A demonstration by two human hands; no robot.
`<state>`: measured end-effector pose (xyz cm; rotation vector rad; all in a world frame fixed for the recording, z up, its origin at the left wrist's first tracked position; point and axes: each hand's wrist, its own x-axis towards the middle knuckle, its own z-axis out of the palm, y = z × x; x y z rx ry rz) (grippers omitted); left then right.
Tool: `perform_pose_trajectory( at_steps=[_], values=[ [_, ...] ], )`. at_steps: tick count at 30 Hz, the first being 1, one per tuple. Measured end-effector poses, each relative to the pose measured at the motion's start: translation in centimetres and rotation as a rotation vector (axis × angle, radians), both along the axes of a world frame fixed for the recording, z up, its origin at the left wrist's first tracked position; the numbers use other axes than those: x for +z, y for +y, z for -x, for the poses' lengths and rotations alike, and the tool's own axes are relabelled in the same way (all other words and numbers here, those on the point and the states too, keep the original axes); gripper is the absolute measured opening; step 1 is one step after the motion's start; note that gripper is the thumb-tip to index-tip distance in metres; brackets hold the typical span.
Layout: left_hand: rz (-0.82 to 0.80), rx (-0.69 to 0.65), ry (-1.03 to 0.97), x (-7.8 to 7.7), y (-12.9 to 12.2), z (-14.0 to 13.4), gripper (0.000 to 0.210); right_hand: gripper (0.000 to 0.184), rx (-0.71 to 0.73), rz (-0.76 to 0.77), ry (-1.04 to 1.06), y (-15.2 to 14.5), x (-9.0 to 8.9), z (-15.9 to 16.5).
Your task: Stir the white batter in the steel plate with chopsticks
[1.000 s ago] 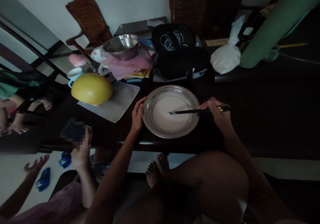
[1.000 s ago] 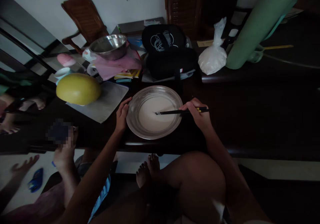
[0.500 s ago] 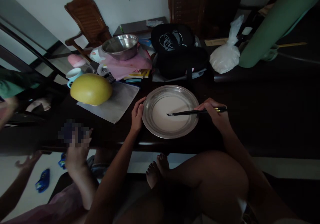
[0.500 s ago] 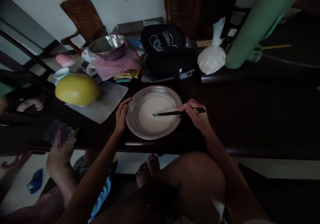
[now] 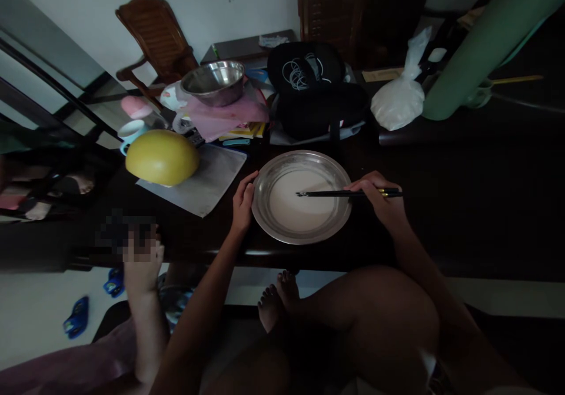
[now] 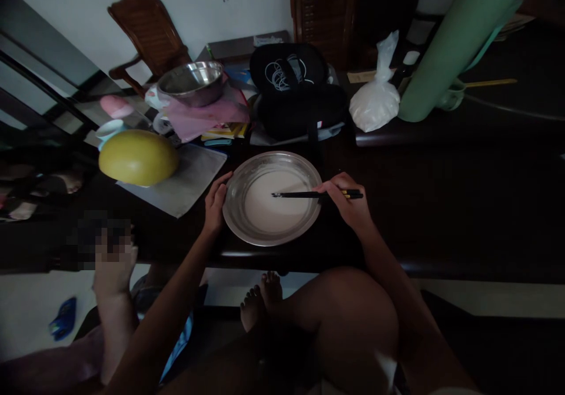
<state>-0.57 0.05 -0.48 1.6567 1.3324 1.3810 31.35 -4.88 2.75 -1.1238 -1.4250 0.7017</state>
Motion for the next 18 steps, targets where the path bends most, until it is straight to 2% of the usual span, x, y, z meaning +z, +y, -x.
perform_pose_trajectory(
  at_steps=[3,7,10,13,15,18],
  values=[
    [-0.001,-0.005,-0.006,-0.03,0.0,-0.01,0.046,0.033,-0.011,0.004,0.072,-0.02,-0.06,-0.01],
    [0.003,-0.009,-0.009,-0.01,0.01,-0.01,0.045,0.026,0.048,0.045,-0.043,-0.1,0.1,0.18],
    [0.001,-0.009,-0.01,0.04,0.0,-0.02,0.046,0.022,0.011,0.038,-0.084,-0.01,0.08,0.13],
    [0.001,-0.008,-0.01,0.06,-0.02,-0.01,0.046,0.028,-0.03,0.001,0.001,0.06,-0.06,-0.08],
    [0.006,-0.007,-0.012,0.06,-0.04,-0.01,0.046,0.033,-0.005,-0.006,0.041,0.02,-0.06,-0.11],
    [0.012,-0.002,-0.015,0.05,-0.07,-0.01,0.045,0.03,0.053,0.028,-0.028,-0.08,0.1,0.04]
  ],
)
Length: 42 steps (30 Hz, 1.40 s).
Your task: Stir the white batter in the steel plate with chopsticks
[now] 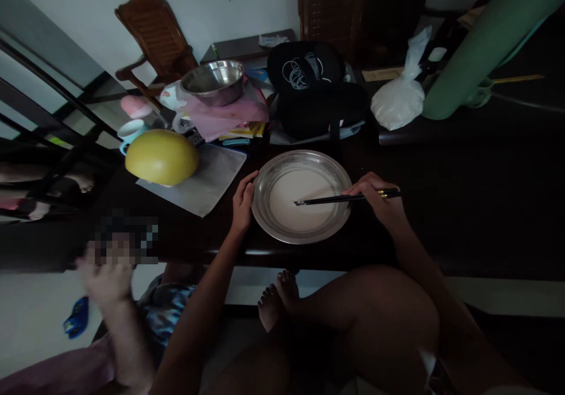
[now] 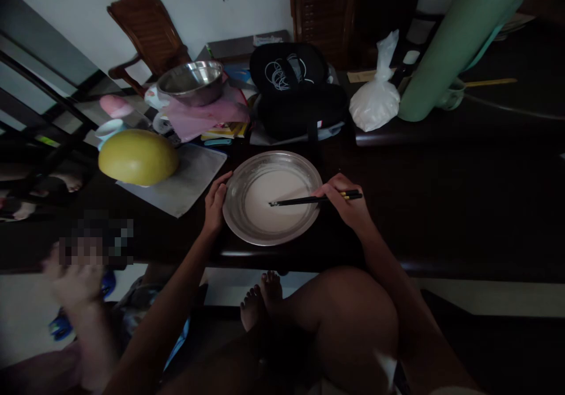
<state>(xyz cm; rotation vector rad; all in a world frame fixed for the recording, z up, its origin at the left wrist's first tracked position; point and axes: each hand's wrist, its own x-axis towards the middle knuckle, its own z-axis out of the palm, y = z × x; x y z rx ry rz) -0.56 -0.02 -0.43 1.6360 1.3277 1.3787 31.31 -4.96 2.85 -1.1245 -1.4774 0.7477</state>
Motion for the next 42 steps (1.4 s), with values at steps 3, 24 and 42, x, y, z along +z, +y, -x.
perform_pose_trajectory(
  at_steps=[3,24,42],
  values=[
    [-0.001,0.0,0.001,0.06,-0.04,-0.04,0.045,0.023,-0.004,0.014,-0.067,0.05,0.01,0.03],
    [-0.008,-0.005,0.0,-0.03,0.05,-0.02,0.043,0.027,0.019,0.029,-0.017,-0.04,0.08,0.07],
    [0.003,0.007,0.01,-0.04,-0.02,-0.06,0.045,0.031,-0.093,-0.041,0.045,0.19,-0.07,-0.23]
  ],
)
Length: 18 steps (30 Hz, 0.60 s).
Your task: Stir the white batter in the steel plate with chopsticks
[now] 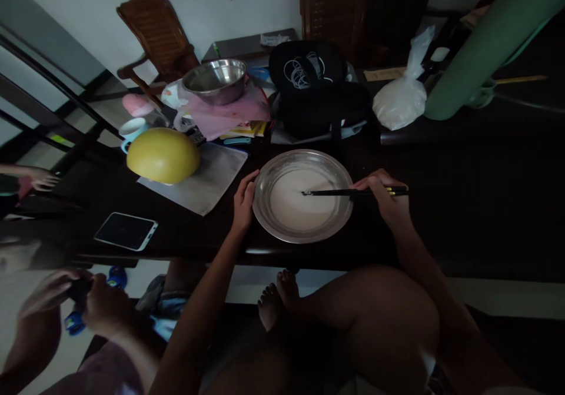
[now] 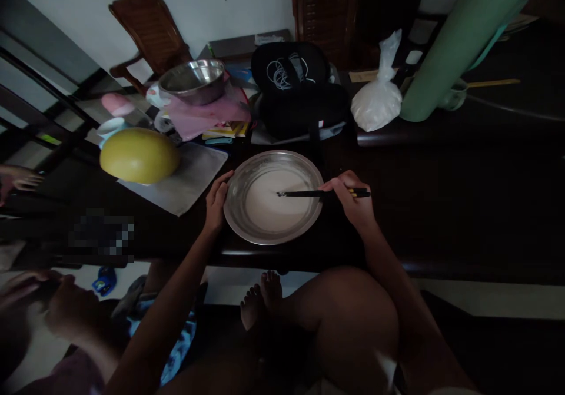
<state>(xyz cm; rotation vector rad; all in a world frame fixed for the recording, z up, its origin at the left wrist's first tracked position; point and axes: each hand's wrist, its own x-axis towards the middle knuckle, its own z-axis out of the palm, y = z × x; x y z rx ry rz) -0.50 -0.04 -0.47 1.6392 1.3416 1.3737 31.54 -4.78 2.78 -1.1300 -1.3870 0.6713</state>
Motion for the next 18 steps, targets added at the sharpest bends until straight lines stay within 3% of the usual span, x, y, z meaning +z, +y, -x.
perform_pose_trajectory(
  at_steps=[3,6,8,12,18],
  values=[
    [0.0,-0.004,-0.01,-0.08,0.04,0.03,0.044,0.037,0.042,0.045,0.046,-0.11,0.01,0.06],
    [0.002,-0.002,-0.014,-0.1,0.07,0.06,0.044,0.028,0.097,0.063,-0.076,-0.15,0.1,0.25],
    [0.0,-0.004,-0.01,-0.05,0.06,0.05,0.044,0.024,0.071,0.034,-0.116,-0.09,0.1,0.25],
    [0.004,-0.009,-0.007,0.08,0.02,0.01,0.045,0.033,-0.022,-0.001,0.022,-0.08,0.04,0.05],
    [0.002,0.001,-0.009,0.04,0.02,-0.01,0.045,0.028,0.116,0.076,-0.053,-0.31,0.3,0.37]
  ],
)
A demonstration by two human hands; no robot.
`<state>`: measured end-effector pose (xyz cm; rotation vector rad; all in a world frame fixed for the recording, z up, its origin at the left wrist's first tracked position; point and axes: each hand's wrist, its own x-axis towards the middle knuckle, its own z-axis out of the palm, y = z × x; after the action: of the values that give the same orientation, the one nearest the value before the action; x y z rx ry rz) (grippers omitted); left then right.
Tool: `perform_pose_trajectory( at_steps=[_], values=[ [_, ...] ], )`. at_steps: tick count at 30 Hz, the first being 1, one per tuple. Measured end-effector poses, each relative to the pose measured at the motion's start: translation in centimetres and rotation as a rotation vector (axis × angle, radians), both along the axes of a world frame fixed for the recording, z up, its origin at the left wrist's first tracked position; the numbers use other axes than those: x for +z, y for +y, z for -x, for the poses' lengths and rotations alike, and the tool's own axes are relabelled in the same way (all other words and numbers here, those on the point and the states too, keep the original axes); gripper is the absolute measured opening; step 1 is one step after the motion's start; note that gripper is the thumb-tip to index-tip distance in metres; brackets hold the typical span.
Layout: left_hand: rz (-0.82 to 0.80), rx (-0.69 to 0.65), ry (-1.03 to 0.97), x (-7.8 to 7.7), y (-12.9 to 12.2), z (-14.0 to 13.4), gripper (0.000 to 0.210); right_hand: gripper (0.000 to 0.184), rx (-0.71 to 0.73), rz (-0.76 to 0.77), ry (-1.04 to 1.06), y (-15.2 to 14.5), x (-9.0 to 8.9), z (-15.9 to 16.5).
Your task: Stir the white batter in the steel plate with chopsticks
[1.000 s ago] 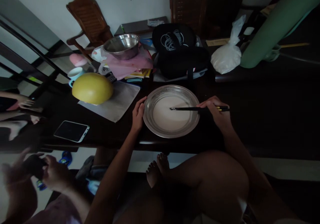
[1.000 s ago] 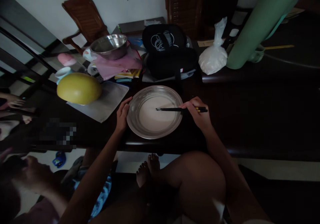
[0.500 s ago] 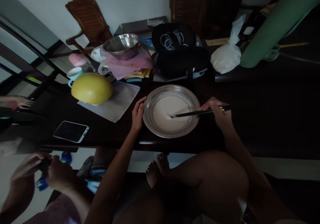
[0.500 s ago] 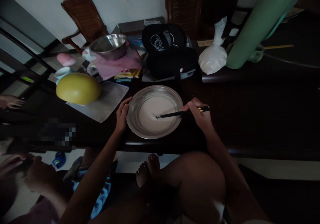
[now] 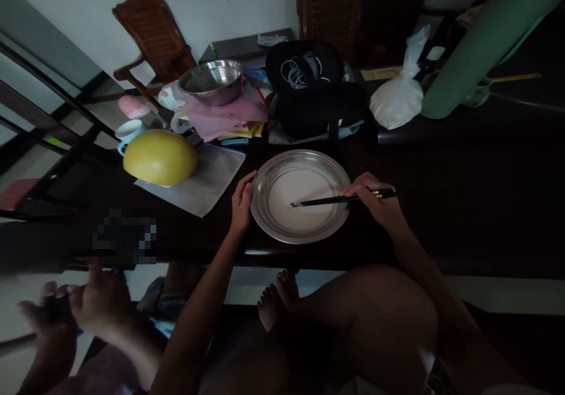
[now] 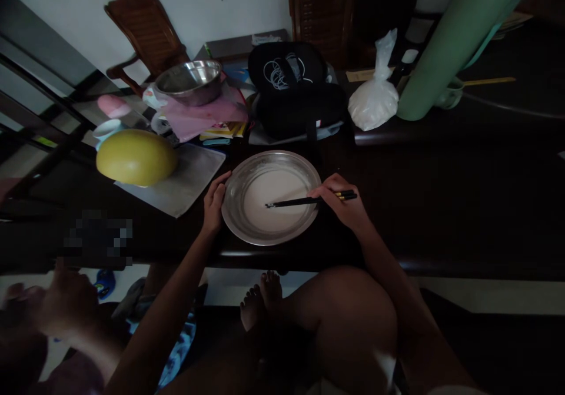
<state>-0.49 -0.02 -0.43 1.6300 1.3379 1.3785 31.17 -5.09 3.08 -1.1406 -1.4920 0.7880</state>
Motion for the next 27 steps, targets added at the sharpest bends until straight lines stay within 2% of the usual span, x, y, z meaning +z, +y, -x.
perform_pose_trajectory(
  at_steps=[3,6,8,12,17,19,23,27],
  values=[
    [-0.007,-0.003,0.004,0.05,-0.05,-0.04,0.044,0.025,-0.055,-0.04,-0.008,0.12,-0.05,-0.08],
    [0.002,0.002,0.006,0.16,-0.1,-0.08,0.044,0.033,-0.102,-0.065,0.073,0.18,-0.13,-0.26],
    [0.006,0.005,0.007,0.21,-0.1,-0.1,0.045,0.035,-0.069,-0.051,0.061,0.15,-0.1,-0.26],
    [0.005,0.001,0.004,0.26,-0.11,-0.14,0.046,0.027,-0.008,-0.027,-0.058,0.16,-0.05,-0.11],
    [0.0,-0.005,0.003,0.1,-0.08,-0.09,0.043,0.033,-0.127,-0.078,0.079,0.21,-0.24,-0.26],
    [-0.008,-0.009,-0.001,0.03,-0.04,-0.04,0.042,0.034,-0.097,-0.069,0.081,0.18,-0.2,-0.25],
    [-0.004,-0.004,-0.003,0.09,-0.05,-0.06,0.042,0.024,-0.012,-0.047,-0.062,0.22,-0.13,-0.17],
    [0.013,0.004,0.005,0.22,-0.12,-0.16,0.045,0.027,-0.117,-0.084,0.002,0.32,-0.38,-0.35]
  ],
)
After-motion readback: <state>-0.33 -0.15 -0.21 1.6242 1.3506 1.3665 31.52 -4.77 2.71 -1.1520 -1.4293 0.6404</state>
